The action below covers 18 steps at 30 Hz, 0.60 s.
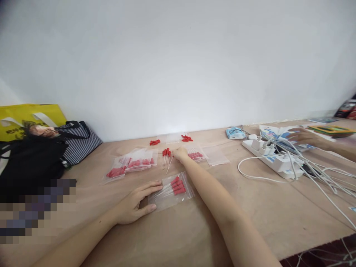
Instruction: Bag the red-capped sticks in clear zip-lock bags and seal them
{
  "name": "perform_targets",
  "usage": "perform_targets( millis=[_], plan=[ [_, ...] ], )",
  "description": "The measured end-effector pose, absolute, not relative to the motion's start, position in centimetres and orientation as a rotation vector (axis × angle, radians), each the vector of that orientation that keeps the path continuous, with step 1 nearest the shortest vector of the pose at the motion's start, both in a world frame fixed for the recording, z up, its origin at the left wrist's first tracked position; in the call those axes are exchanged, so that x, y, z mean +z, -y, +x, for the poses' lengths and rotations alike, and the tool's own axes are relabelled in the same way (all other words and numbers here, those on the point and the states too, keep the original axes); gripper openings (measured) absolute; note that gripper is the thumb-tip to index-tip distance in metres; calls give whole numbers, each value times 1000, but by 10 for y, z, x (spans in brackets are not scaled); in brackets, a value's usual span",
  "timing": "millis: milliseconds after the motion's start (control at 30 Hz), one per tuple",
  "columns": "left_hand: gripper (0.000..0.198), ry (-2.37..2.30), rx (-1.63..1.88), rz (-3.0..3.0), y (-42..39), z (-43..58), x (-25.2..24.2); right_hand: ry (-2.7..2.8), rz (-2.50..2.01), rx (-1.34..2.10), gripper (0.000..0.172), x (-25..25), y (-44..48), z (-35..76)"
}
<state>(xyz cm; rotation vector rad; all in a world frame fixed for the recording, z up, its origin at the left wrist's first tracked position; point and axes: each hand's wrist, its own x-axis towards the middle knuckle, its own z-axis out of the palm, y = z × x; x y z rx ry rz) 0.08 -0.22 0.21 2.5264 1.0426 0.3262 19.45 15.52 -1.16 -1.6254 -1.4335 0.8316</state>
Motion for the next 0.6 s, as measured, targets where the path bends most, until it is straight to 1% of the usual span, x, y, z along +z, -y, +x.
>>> perform_targets(
  millis=[67,167,233,333,467,600],
  plan=[
    [48,-1060,323,2531,2,0,2,1351,-1559,850,9,-5,-145,209],
    [52,-1100,314,2540,3,0,2,1214,-1464,806,17,1,-121,243],
    [52,-1127,305,2545,3,1,1,1148,-1409,781,20,-2,-100,266],
    [49,-1151,287,2556,3,3,1,1026,-1221,859,20,-13,-71,292],
    [44,-1167,252,2561,2,4,2,945,-1177,906,20,-26,-49,298],
    [46,-1161,266,2550,2,3,2,887,-1152,982,19,-26,-44,290]
  ],
)
